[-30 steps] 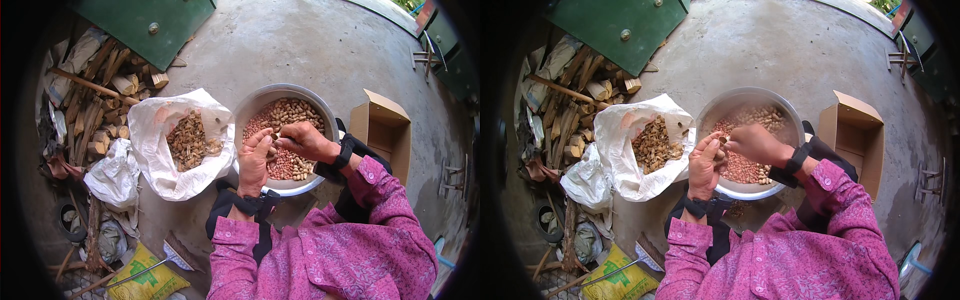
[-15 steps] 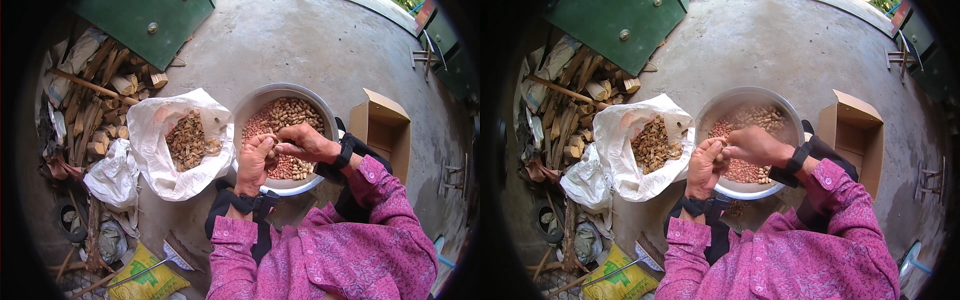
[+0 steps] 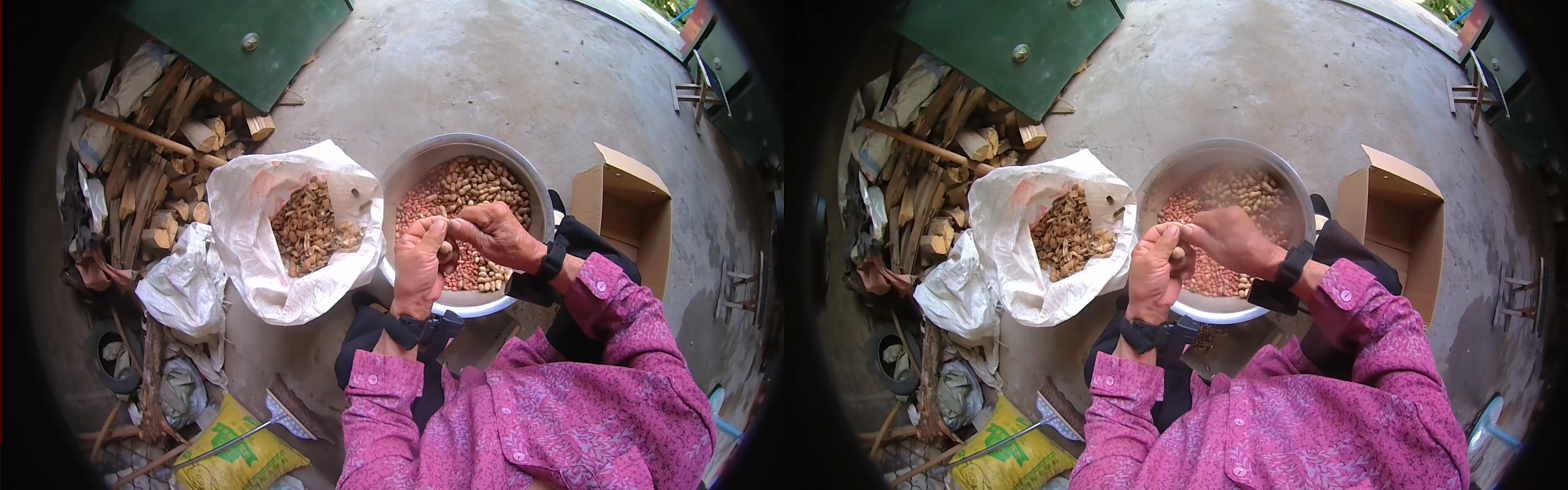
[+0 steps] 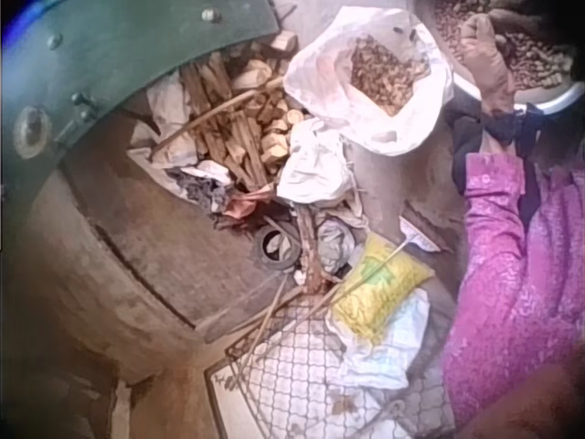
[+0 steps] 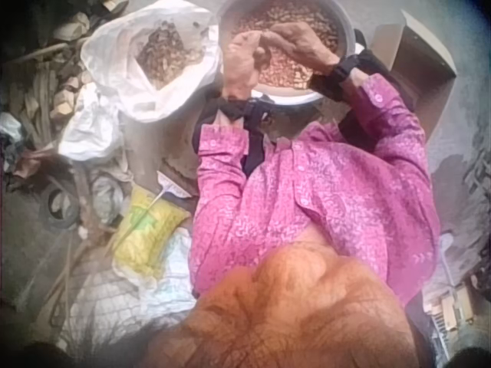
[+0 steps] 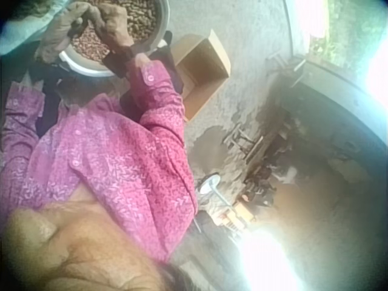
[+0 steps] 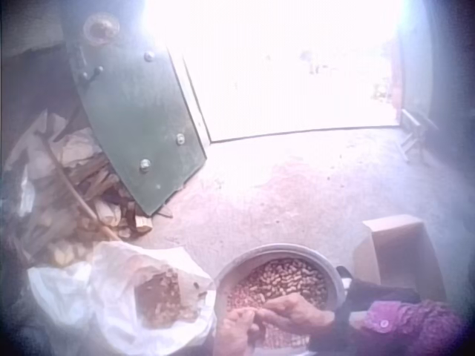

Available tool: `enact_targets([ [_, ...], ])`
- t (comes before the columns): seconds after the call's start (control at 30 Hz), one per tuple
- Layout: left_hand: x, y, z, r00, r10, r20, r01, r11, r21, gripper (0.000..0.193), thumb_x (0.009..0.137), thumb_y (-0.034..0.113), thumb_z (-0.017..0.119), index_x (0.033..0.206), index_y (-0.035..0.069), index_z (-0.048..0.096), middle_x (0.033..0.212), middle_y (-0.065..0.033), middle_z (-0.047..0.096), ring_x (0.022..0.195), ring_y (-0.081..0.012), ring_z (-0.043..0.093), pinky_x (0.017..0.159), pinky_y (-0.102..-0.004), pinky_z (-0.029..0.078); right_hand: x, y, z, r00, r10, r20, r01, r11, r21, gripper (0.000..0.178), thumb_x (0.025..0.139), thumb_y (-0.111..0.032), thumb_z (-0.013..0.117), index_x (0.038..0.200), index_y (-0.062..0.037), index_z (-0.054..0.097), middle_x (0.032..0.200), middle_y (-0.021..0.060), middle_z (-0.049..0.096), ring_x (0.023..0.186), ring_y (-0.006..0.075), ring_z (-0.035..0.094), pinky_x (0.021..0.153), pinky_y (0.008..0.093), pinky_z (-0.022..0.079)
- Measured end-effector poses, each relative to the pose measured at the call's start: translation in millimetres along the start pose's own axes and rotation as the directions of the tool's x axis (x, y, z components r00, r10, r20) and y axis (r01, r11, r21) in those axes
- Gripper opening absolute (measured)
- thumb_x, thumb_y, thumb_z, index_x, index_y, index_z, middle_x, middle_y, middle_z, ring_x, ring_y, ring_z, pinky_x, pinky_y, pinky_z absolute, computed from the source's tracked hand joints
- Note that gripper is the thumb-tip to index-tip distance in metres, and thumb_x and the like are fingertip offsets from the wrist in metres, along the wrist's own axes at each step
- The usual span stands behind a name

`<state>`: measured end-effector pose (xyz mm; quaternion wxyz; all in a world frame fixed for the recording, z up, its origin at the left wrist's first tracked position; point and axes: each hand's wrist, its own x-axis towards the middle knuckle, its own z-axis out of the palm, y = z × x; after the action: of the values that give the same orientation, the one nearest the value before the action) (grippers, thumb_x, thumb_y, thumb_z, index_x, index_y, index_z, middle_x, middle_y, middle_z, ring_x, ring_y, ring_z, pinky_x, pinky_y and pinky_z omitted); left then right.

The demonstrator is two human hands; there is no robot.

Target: The person sits on the floor and shells peanuts by hand, separating the kernels from the shells. The shells are placed into a white sack, while the kernels are collected in a metal bowl.

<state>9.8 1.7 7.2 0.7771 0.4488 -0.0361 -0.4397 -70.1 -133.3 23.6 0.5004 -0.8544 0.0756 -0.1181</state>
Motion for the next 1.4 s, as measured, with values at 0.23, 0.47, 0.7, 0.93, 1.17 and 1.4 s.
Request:
enact_targets([
  [0.23,1,-3,-1,0.997,0.054,-0.054,-0.054,0.999,0.002,0.011,0.088,0.015,0.057,0.089,0.005,0.058,0.061,0.0007,0.055,0.047,-0.0064,0.049,0.039,-0.0189,0.037,2,12,14,0.990,0.122,-0.069,-0.107,0.975,0.195,0.029,0.087,-0.021,0.047,0.074,0.0040,0.056,0.062,0.0168,0.054,0.059,0.0266,0.055,0.054,0.0371,0.041],
  [0.47,0,-5,1,0.998,0.057,-0.008,-0.057,0.998,-0.028,0.010,0.088,0.014,0.057,0.094,0.006,0.058,0.064,0.0002,0.057,0.048,-0.0069,0.051,0.041,-0.0190,0.038,4,13,7,0.926,0.364,0.102,-0.353,0.736,0.578,0.028,0.093,-0.028,0.048,0.077,-0.0063,0.055,0.055,-0.0047,0.041,0.045,0.0031,0.036,0.039,0.0187,0.027],
  [0.7,0,-3,4,0.999,0.034,-0.025,-0.034,0.999,0.000,0.012,0.089,0.015,0.053,0.095,0.006,0.056,0.067,-0.0020,0.054,0.054,-0.0113,0.049,0.046,-0.0238,0.037,4,19,-3,0.861,0.479,0.169,-0.408,0.453,0.793,0.030,0.093,-0.031,0.048,0.081,-0.0042,0.056,0.061,-0.0028,0.043,0.046,0.0045,0.038,0.040,0.0182,0.029],
  [0.93,6,-8,-6,0.983,-0.151,-0.101,0.129,0.973,-0.194,0.012,0.090,0.018,0.053,0.087,0.006,0.054,0.060,0.0011,0.047,0.052,-0.0127,0.045,0.044,-0.0252,0.034,4,10,-12,0.848,0.506,0.158,-0.390,0.393,0.833,0.026,0.092,-0.029,0.049,0.089,-0.0039,0.053,0.069,-0.0004,0.050,0.054,0.0054,0.045,0.044,0.0182,0.035],
  [1.17,6,-8,1,0.978,-0.155,-0.143,0.133,0.979,-0.154,0.012,0.089,0.018,0.054,0.084,0.007,0.053,0.059,0.0012,0.046,0.051,-0.0106,0.044,0.043,-0.0250,0.033,1,22,-12,0.874,0.427,0.231,-0.443,0.509,0.738,0.024,0.088,-0.025,0.054,0.093,-0.0013,0.055,0.076,0.0019,0.055,0.065,0.0079,0.050,0.054,0.0216,0.040],
  [1.4,7,-17,-6,0.993,-0.112,-0.032,0.109,0.991,-0.074,0.010,0.087,0.020,0.058,0.084,0.011,0.055,0.061,0.0025,0.052,0.044,-0.0079,0.045,0.037,-0.0213,0.031,-1,18,2,0.934,0.291,0.206,-0.355,0.816,0.456,0.024,0.083,-0.025,0.065,0.092,-0.0049,0.055,0.068,-0.0040,0.048,0.055,0.0019,0.042,0.045,0.0181,0.031],
])
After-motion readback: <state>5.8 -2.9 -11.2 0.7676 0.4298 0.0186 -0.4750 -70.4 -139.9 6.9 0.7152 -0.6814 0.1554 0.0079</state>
